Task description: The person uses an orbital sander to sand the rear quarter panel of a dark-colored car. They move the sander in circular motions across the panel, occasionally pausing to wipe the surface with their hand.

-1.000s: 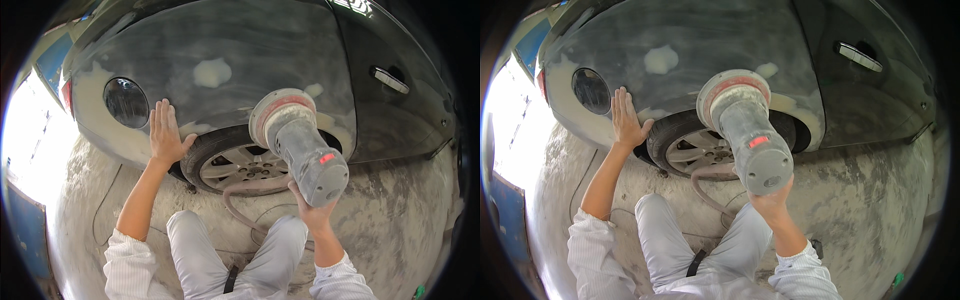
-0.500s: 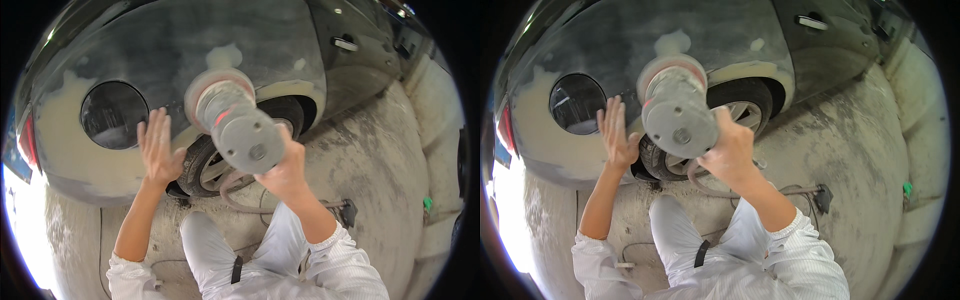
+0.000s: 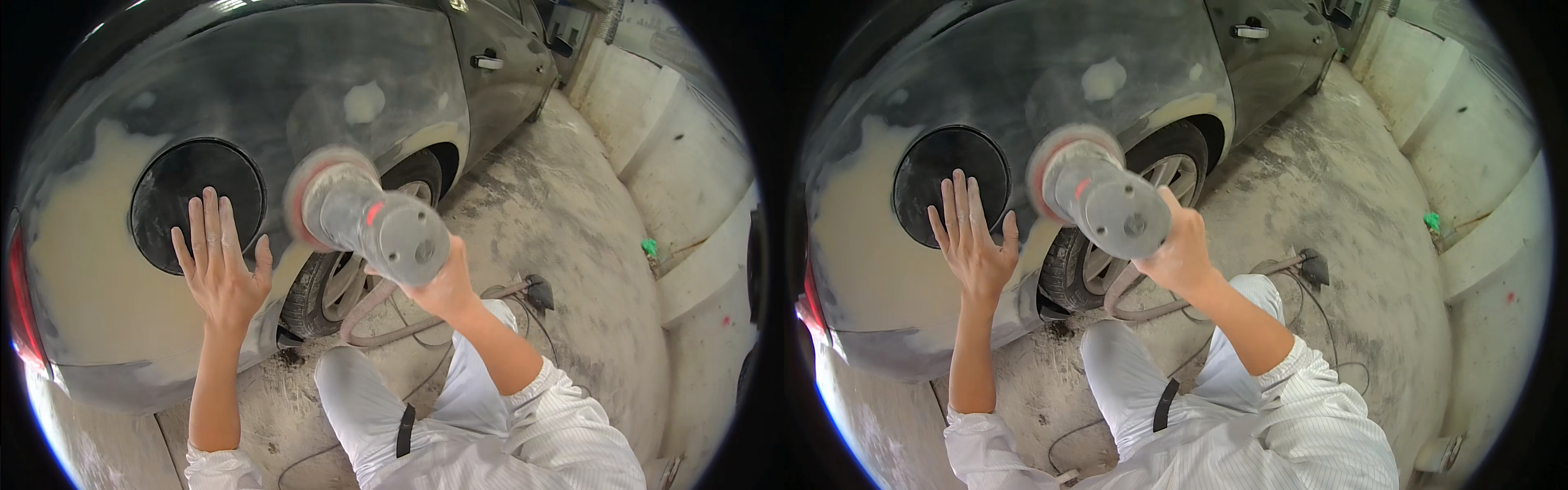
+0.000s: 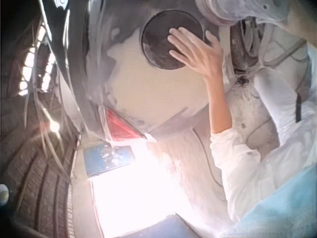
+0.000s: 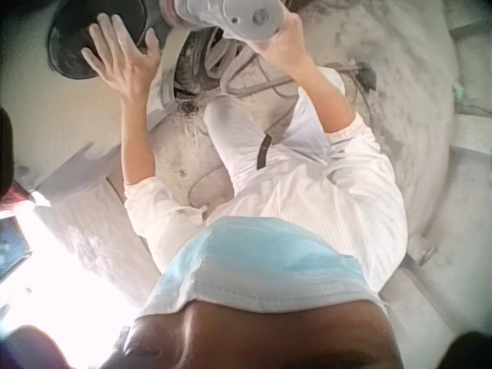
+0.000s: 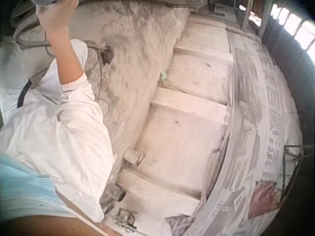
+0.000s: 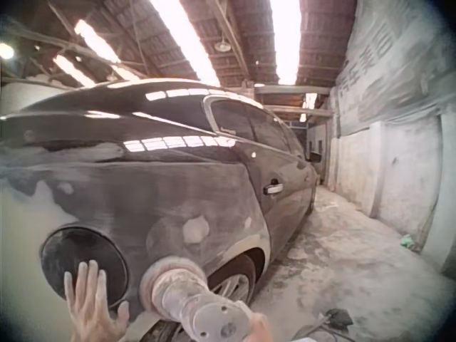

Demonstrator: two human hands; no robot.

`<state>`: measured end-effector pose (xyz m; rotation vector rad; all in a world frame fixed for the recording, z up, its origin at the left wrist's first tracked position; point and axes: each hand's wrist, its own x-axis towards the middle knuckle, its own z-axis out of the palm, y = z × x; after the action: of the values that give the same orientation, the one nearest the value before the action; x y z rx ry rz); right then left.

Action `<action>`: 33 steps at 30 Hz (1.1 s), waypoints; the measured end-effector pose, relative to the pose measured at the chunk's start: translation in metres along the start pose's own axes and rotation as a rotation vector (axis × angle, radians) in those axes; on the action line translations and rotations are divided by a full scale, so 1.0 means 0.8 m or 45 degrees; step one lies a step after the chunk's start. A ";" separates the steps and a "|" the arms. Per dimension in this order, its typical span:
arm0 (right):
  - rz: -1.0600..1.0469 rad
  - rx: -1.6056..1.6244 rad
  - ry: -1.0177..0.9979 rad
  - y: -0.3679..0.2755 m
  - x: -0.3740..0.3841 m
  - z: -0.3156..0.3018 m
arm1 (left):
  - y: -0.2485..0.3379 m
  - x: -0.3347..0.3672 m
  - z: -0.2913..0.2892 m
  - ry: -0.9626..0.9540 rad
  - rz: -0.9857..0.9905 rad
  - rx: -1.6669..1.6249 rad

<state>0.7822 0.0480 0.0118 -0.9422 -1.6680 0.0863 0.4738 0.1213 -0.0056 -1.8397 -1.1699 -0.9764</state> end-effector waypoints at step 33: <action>0.163 -0.050 0.014 0.001 0.042 -0.030 | 0.010 0.008 -0.006 0.006 0.030 0.008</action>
<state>0.8025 0.0591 0.0461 -1.0769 -1.6037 0.1347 0.4818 0.1166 0.0007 -1.8412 -1.1452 -0.9625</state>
